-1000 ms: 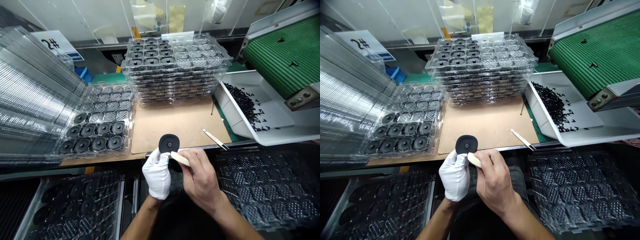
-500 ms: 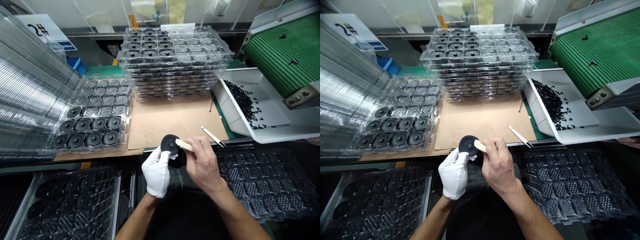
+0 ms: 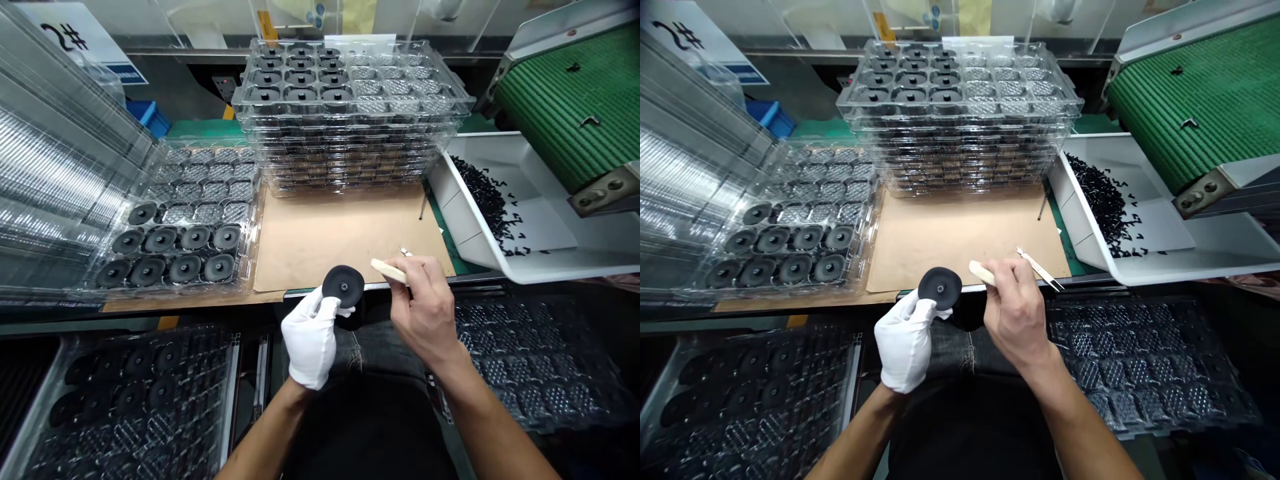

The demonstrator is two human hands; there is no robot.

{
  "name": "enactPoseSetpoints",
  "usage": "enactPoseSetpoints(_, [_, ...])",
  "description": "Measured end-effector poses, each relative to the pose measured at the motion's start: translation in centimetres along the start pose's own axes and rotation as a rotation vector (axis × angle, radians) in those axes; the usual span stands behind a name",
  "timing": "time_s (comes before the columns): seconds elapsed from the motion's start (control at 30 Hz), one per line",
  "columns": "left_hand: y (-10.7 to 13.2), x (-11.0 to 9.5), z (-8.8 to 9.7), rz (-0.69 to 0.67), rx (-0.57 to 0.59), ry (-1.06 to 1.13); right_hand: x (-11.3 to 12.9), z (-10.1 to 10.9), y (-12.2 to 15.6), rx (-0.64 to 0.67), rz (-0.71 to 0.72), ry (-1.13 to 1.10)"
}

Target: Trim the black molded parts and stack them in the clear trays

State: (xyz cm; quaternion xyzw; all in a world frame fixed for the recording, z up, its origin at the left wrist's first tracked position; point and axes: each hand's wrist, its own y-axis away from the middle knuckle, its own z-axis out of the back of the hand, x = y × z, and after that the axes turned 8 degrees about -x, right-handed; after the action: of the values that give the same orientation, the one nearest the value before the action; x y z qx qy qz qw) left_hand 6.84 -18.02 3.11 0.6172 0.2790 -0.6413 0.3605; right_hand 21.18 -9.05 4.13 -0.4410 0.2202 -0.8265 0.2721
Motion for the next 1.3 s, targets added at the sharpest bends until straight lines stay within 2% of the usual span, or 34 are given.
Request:
enactPoseSetpoints(0.07, [0.1, 0.0, -0.1, 0.006, 0.005, 0.003, 0.1, 0.2, -0.2, -0.011, -0.044, -0.049])
enactPoseSetpoints(0.23, [0.1, 0.2, -0.2, 0.006, 0.030, 0.005, 0.9, 0.3, 0.1, 0.103, -0.056, -0.163])
enactPoseSetpoints(0.5, [0.1, 0.3, -0.1, 0.024, 0.040, -0.017, 0.3, 0.6, 0.6, 0.254, 0.075, 0.002])
enactPoseSetpoints(0.63, [0.0, 0.5, 0.1, 0.040, 0.003, -0.036, -0.4, 1.4, 0.7, 0.176, 0.012, 0.090])
enactPoseSetpoints(0.7, [-0.1, 0.6, 0.1, 0.038, -0.009, -0.033, -0.4, 1.4, 0.7, 0.137, -0.035, 0.016])
enactPoseSetpoints(0.8, [-0.2, 0.6, 0.0, 0.040, -0.003, -0.013, 0.0, 1.0, 0.5, 0.165, -0.077, -0.120])
enactPoseSetpoints(1.03, [-0.1, 0.9, -0.2, 0.031, -0.019, 0.034, 0.8, -0.2, 1.3, 0.182, -0.026, -0.082])
enactPoseSetpoints(1.3, [-0.6, 1.6, -0.2, 0.041, -0.066, 0.031, 3.3, -1.2, 3.4, 0.144, -0.033, -0.136])
